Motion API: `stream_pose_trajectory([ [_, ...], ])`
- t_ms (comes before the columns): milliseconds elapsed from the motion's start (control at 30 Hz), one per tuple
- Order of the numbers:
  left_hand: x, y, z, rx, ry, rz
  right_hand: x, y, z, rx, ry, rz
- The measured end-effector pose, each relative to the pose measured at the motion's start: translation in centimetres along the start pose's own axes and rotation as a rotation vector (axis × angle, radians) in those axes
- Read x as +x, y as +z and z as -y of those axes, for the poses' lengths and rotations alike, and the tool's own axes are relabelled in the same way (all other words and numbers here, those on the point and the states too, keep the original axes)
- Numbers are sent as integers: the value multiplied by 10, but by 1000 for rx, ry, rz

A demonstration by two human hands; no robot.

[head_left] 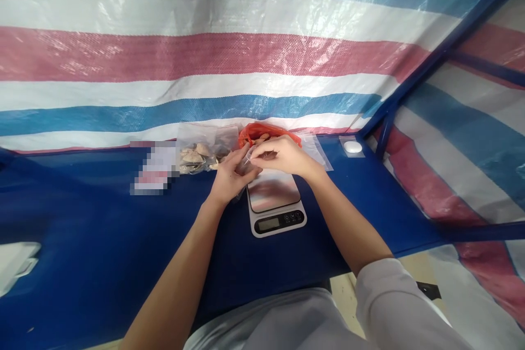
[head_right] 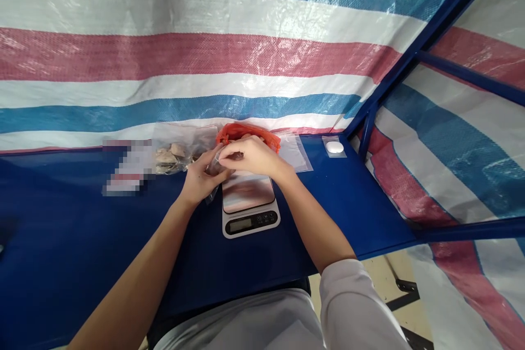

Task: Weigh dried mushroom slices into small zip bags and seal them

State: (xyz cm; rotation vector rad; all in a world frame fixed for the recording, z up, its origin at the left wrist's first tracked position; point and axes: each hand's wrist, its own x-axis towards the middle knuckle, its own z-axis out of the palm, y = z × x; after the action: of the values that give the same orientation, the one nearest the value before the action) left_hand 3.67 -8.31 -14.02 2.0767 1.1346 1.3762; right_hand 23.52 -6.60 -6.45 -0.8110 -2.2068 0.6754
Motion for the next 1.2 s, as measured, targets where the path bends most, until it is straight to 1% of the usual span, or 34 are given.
stream_pose_trajectory([
  [67, 0, -1, 0, 22, 11, 20, -8, -3, -3, 97, -22, -68],
  [133, -1, -1, -1, 43, 35, 41, -18, -7, -6, 199, -1, -132],
  [267, -1, -3, -5, 85, 112, 111, -42, -12, -16, 292, 158, -218],
  [300, -2, -3, -6, 98, 125, 133, -48, -12, -20, 311, 183, -262],
  [367, -2, -3, -8, 128, 142, 170, -61, -12, -28, 361, 222, -300],
  [467, -4, -3, -10, 173, 157, 190, -79, -12, -41, 462, 291, -374],
  [600, -6, -2, -11, 224, 126, 203, -93, -15, -50, 524, 403, -362],
  [700, -9, -2, -12, 237, 95, 230, -96, -17, -52, 523, 462, -323],
  [767, -11, -1, -12, 234, 104, 239, -96, -16, -53, 517, 492, -310],
  [867, -13, -2, -13, 237, 130, 239, -93, -12, -55, 518, 510, -298],
  [1067, -16, -5, -19, 248, 147, 252, -95, -10, -57, 504, 486, -225],
  [1133, -18, -8, -21, 262, 155, 231, -97, -14, -58, 500, 502, -239],
  [1200, -23, -14, -21, 294, 140, 182, -101, -19, -60, 481, 531, -296],
])
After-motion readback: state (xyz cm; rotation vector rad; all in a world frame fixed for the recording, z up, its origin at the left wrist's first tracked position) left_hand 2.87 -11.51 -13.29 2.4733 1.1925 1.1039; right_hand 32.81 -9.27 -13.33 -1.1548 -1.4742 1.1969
